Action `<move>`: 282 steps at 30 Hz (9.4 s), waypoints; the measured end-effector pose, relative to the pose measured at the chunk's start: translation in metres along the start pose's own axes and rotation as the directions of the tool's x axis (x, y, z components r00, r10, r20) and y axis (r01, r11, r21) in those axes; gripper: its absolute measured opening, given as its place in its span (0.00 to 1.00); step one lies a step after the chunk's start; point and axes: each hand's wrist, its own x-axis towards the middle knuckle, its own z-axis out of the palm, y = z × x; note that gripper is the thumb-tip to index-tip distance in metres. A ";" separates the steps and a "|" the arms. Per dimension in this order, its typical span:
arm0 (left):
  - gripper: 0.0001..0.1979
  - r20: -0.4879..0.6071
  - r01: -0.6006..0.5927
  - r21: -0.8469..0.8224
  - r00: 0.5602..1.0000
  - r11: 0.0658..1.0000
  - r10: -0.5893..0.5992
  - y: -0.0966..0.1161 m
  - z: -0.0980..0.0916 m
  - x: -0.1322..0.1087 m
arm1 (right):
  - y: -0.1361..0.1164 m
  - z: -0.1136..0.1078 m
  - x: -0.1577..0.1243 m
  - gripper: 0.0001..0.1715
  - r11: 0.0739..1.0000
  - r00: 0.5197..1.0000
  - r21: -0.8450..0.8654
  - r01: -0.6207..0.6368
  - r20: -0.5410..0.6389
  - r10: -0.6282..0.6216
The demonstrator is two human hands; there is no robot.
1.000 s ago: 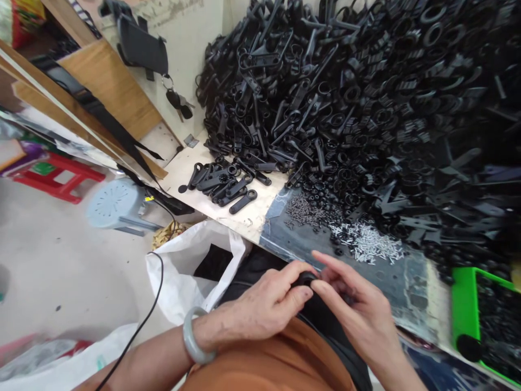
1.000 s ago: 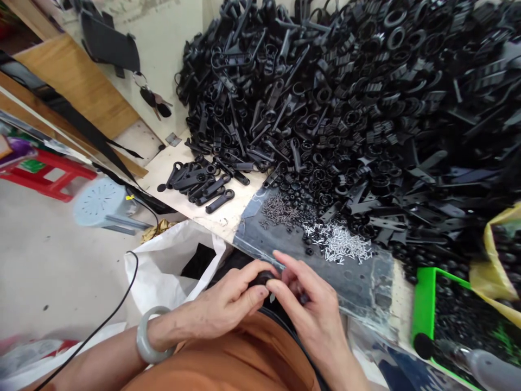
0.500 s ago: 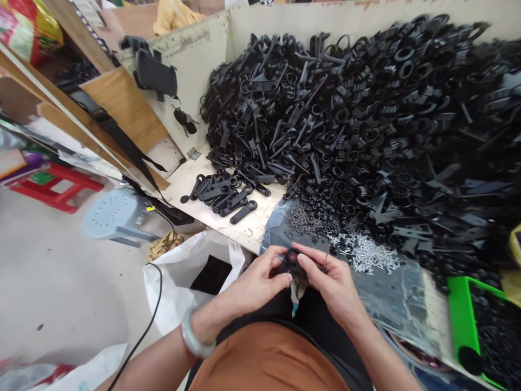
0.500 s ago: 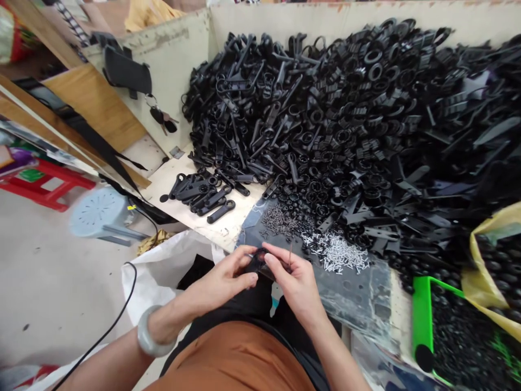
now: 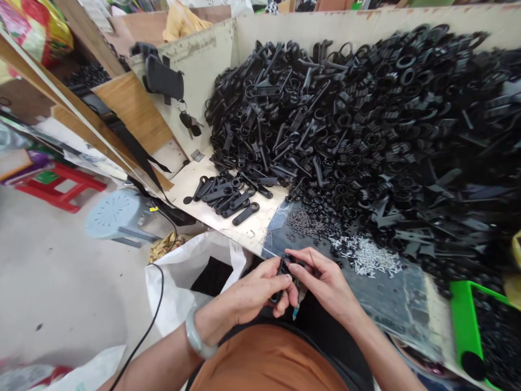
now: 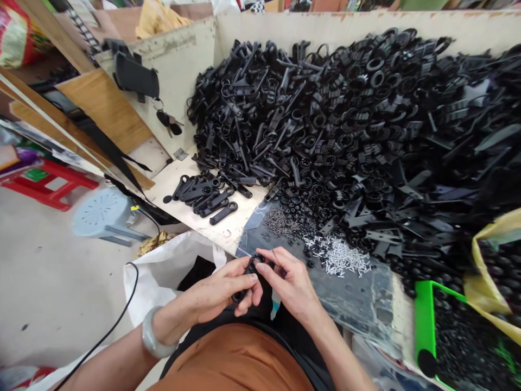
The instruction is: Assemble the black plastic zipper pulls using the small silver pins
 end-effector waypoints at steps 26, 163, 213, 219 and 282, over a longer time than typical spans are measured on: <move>0.10 -0.212 0.006 0.950 0.746 0.312 0.631 0.018 -0.004 0.070 | -0.008 -0.053 0.011 0.11 0.569 0.981 -0.813 -0.123 -0.185 -0.051; 0.18 -0.036 -0.183 0.361 0.977 0.914 0.209 -0.027 -0.004 0.028 | -0.031 -0.020 -0.037 0.21 0.941 0.994 -0.321 0.107 0.011 -0.109; 0.18 -0.301 -0.227 0.534 0.849 0.815 0.434 0.006 -0.033 0.036 | -0.059 -0.097 -0.022 0.17 0.666 0.927 -0.707 -0.239 -0.369 -0.060; 0.25 -0.274 -0.244 0.099 0.925 0.965 0.262 0.003 -0.005 0.045 | -0.021 -0.148 0.025 0.20 0.389 0.883 -0.827 -0.407 -0.465 -0.066; 0.27 -0.070 -0.310 0.167 0.943 0.936 0.325 -0.009 0.018 0.017 | -0.036 -0.006 -0.006 0.21 0.925 0.969 0.329 -0.190 -0.088 0.230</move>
